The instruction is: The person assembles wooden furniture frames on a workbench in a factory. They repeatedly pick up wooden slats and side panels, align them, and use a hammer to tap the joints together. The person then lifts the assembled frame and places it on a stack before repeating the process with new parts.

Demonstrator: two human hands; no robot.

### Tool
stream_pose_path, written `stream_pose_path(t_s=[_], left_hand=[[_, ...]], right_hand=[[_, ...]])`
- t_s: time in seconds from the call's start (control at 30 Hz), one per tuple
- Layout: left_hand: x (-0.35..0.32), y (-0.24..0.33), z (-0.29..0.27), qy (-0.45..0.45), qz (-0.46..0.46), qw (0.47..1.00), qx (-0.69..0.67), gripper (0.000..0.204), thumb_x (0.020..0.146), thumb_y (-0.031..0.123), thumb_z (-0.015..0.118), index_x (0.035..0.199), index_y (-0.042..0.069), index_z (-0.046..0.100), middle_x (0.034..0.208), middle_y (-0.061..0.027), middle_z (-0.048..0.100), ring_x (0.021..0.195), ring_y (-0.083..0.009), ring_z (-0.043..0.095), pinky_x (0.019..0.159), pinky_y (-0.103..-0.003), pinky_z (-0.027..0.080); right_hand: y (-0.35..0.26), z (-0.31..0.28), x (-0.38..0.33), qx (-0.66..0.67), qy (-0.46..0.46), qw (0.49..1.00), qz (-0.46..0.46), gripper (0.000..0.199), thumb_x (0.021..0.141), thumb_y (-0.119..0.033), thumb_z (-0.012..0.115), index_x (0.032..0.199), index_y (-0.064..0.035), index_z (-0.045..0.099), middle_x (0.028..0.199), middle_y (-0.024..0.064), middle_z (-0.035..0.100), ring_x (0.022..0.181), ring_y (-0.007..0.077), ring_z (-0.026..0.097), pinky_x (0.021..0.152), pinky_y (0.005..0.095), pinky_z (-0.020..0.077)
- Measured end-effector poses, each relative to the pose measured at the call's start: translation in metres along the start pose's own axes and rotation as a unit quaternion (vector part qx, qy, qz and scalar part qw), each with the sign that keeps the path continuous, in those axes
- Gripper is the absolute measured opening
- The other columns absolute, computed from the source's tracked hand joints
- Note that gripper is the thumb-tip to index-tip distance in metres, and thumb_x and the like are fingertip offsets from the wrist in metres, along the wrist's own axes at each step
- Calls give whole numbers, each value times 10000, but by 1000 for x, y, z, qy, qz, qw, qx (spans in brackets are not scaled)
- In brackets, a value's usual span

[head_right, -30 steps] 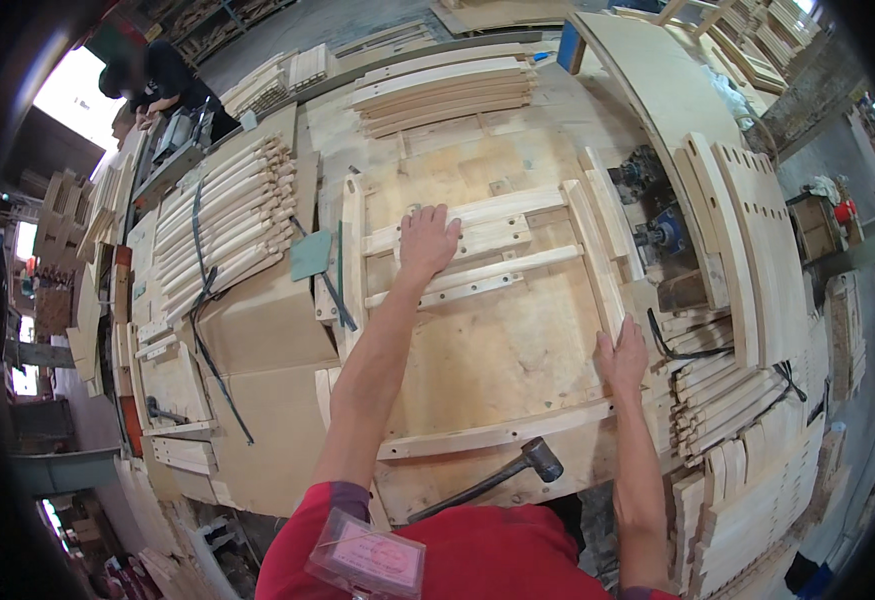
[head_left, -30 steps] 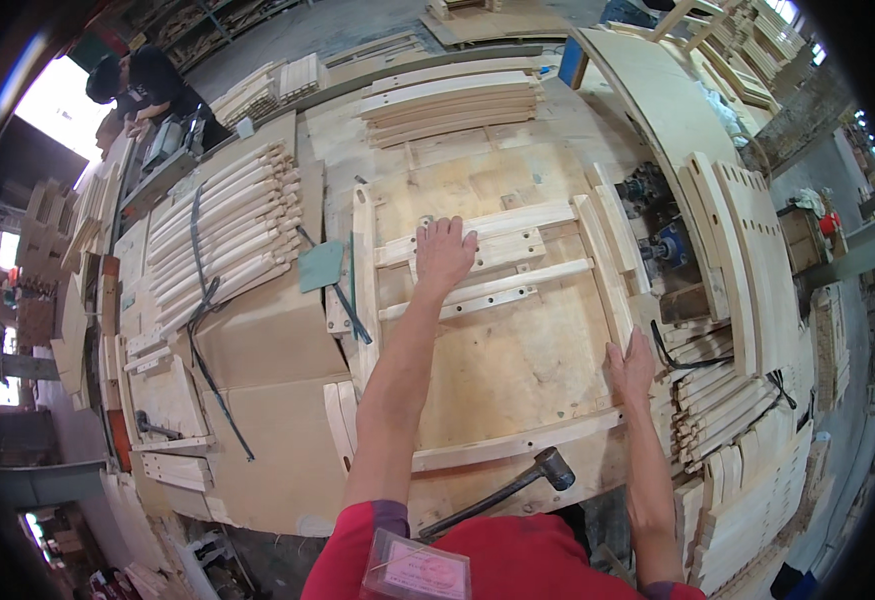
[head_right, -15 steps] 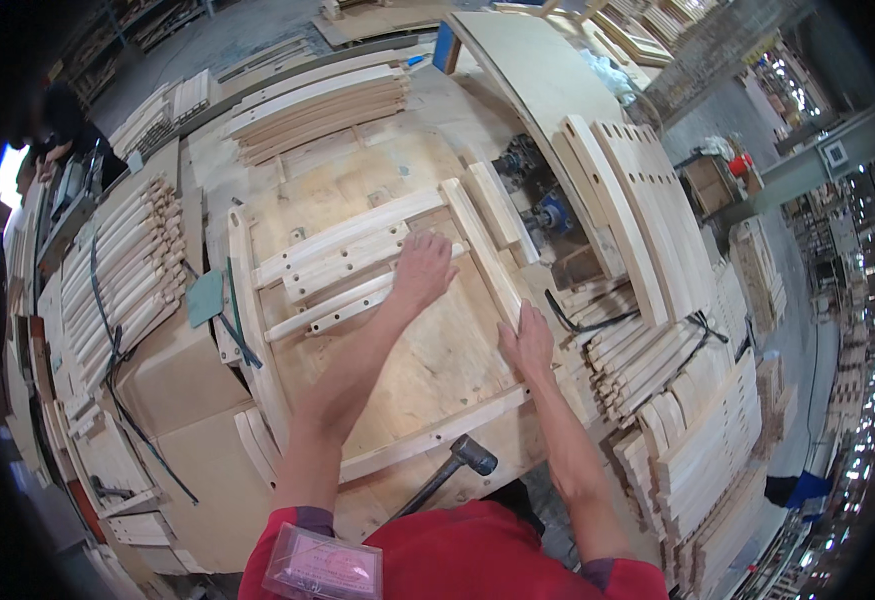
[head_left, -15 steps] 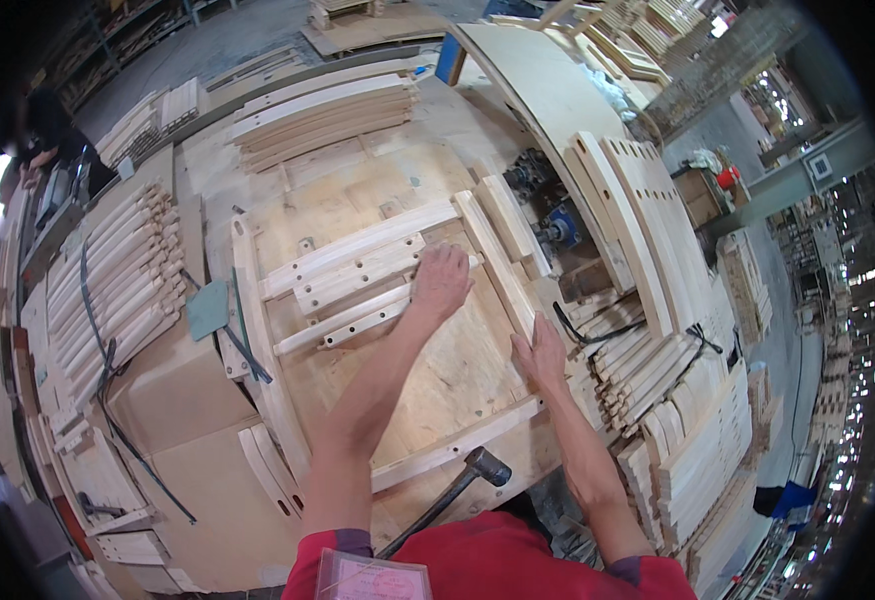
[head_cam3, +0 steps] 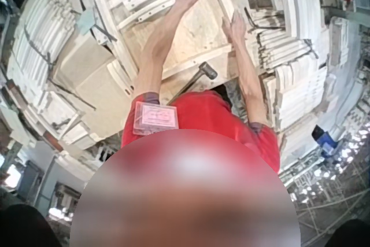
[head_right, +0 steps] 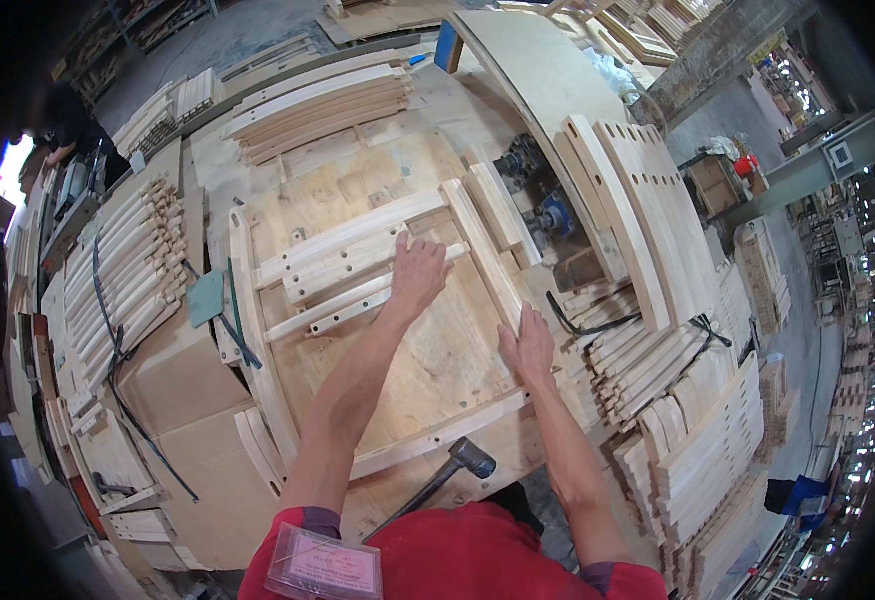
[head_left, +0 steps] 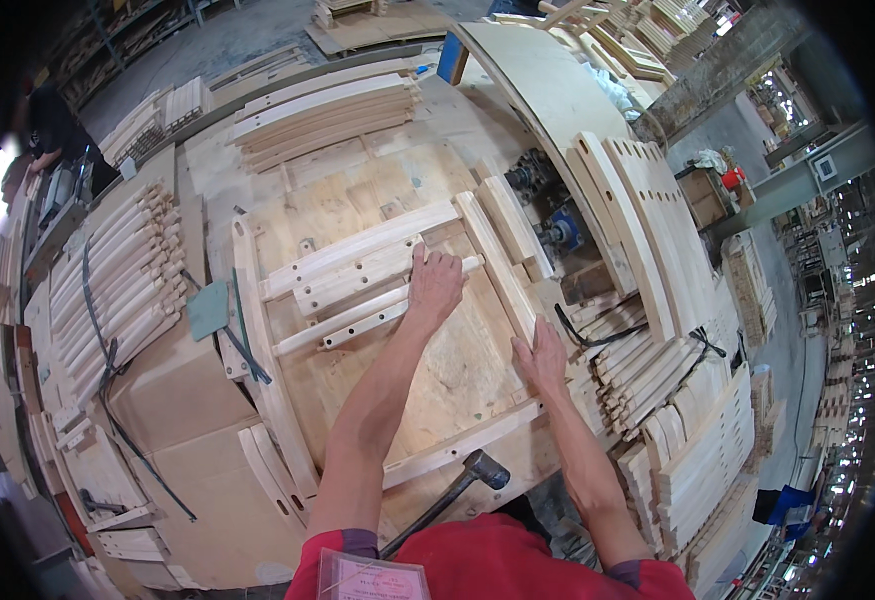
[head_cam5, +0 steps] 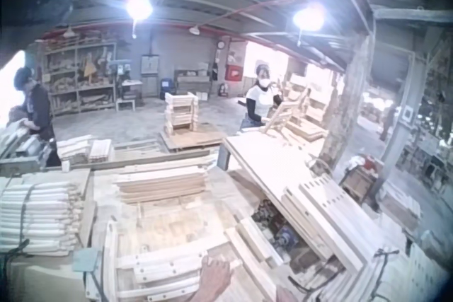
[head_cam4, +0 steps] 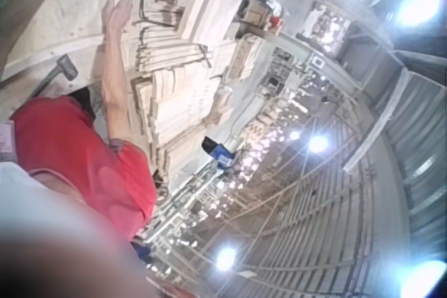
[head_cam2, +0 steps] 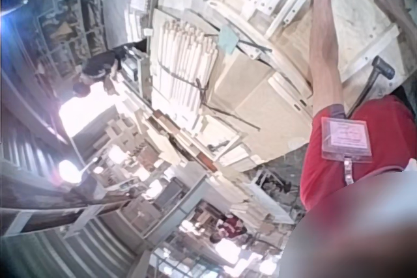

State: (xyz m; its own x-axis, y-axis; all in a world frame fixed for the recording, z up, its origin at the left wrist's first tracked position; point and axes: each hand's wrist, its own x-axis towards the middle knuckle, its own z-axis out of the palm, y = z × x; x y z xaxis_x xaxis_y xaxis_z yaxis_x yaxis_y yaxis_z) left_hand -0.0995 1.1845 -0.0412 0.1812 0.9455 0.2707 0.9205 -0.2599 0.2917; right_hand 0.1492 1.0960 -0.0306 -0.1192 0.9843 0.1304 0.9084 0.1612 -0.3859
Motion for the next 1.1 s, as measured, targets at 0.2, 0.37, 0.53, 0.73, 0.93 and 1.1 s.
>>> stream_pose_path(t_s=[0.2, 0.37, 0.53, 0.73, 0.93, 1.1], left_hand=[[-1, -1, 2, -2, -2, 1000, 20, 289, 930, 331, 674, 1095, 93, 670, 1000, -71, 663, 1068, -238, 604, 1161, -554, 267], [-1, -1, 3, 22, 1, 1000, 12, 280, 931, 327, 672, 1086, 94, 668, 981, -68, 656, 1049, -239, 603, 1156, -551, 274], [-2, -2, 2, 26, -2, 1000, 6, 273, 931, 320, 673, 1080, 92, 670, 974, -70, 658, 1049, -239, 604, 1154, -549, 276], [-3, -2, 0, 17, -3, 1000, -4, 289, 920, 312, 681, 1093, 82, 666, 989, -81, 655, 1063, -246, 600, 1161, -549, 273], [-4, -2, 0, 20, 8, 1000, -9, 290, 907, 295, 691, 1077, 61, 668, 1022, -105, 640, 1103, -255, 581, 1180, -540, 267], [-1, -4, 2, -5, 9, 1000, -5, 309, 925, 331, 654, 1066, 58, 680, 1049, -109, 649, 1136, -264, 581, 1183, -554, 261]], right_hand=[[-4, -2, 1, 25, 12, 1000, 3, 442, 848, -324, 724, 1086, -5, 533, 902, 194, 563, 893, 406, 578, 773, 502, 458], [-5, -2, 2, 19, 4, 1000, 10, 479, 841, -328, 733, 1132, 0, 541, 906, 193, 571, 897, 400, 583, 778, 497, 463], [-5, 0, 2, 14, 11, 1000, 4, 539, 830, -326, 745, 1206, 3, 545, 933, 194, 590, 917, 398, 595, 797, 491, 474], [-5, -1, 1, 11, -7, 1000, 18, 555, 831, -324, 746, 1224, 13, 545, 972, 211, 598, 951, 404, 600, 819, 491, 482], [-12, 6, -8, 8, -20, 999, 24, 640, 834, -294, 727, 1348, 27, 521, 1056, 220, 607, 1008, 417, 601, 856, 499, 503], [-20, 9, -13, 1, -18, 999, 31, 641, 839, -290, 726, 1358, 24, 519, 1120, 231, 615, 1045, 427, 593, 887, 509, 496]])
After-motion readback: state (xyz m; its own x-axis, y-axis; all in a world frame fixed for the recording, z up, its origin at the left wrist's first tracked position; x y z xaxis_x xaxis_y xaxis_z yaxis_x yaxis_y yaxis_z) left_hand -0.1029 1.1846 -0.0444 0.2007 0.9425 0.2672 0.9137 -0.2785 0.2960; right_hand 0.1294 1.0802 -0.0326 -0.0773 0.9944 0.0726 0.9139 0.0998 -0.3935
